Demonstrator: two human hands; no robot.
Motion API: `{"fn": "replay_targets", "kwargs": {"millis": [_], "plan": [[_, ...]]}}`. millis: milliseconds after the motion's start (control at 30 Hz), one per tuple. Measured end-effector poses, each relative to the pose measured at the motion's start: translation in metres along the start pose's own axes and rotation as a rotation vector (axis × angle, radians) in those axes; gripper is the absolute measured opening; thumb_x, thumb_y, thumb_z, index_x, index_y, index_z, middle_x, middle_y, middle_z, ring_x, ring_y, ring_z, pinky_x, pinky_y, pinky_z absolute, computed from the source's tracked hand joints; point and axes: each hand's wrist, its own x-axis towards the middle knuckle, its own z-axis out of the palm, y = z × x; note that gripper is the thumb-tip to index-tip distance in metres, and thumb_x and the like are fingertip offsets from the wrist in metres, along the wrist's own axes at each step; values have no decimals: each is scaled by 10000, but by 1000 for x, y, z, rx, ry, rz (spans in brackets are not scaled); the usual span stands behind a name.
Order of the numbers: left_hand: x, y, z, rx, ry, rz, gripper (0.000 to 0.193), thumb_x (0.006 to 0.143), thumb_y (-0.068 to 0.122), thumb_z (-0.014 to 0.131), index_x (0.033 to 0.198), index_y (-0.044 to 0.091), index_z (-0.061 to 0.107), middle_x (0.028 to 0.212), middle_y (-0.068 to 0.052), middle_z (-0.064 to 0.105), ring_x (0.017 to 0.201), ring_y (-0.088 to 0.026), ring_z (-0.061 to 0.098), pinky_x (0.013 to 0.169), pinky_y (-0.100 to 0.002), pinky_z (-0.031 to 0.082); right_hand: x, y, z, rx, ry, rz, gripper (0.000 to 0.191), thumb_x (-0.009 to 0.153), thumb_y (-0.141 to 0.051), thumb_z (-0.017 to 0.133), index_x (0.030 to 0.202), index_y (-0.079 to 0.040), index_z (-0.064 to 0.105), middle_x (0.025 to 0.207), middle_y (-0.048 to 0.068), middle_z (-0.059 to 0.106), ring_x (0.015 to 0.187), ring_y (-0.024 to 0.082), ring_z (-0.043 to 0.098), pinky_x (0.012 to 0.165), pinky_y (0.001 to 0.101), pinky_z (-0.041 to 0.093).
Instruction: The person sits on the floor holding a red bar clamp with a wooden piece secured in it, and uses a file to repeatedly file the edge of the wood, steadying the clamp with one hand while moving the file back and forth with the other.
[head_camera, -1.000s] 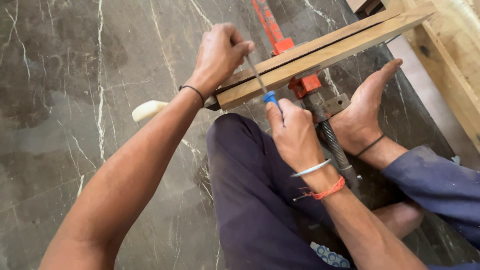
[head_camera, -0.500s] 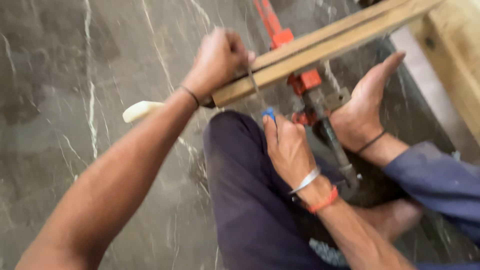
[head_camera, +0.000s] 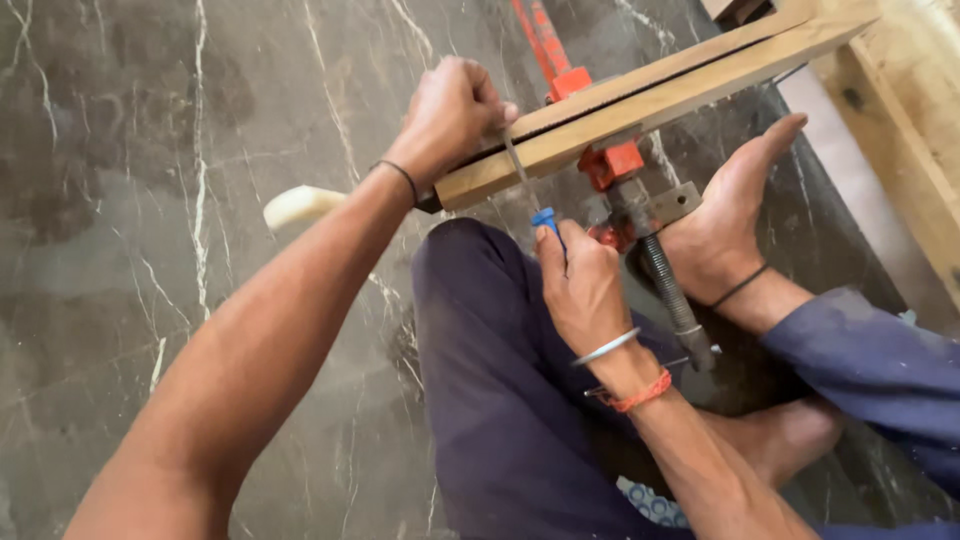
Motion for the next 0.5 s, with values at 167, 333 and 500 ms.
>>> {"fn": "replay_targets", "kwargs": {"millis": [167, 333, 500], "plan": [[-11, -2, 5, 11, 91, 45, 272, 797, 314, 831, 805, 59, 736, 756, -129, 735, 757, -261, 732, 721, -416, 546, -12, 1, -13, 95, -115, 246, 388, 1038, -267, 549, 773, 9, 610, 573, 158, 584, 515, 259, 604, 533, 409, 449], [-5, -4, 9, 31, 92, 19, 262, 821, 297, 828, 799, 56, 729, 739, -134, 730, 721, -253, 732, 706, -407, 550, -14, -7, -15, 169, -13, 150, 256, 1002, -242, 555, 964, -11, 657, 628, 150, 590, 550, 277, 586, 526, 403, 465], [23, -1, -6, 11, 103, -50, 271, 848, 287, 804, 752, 55, 702, 714, -95, 747, 675, -222, 736, 653, -390, 567, 22, -2, 12, -6, 42, -47, 283, 1075, -209, 546, 901, 6, 603, 749, 257, 611, 740, 475, 601, 600, 487, 436]]}}
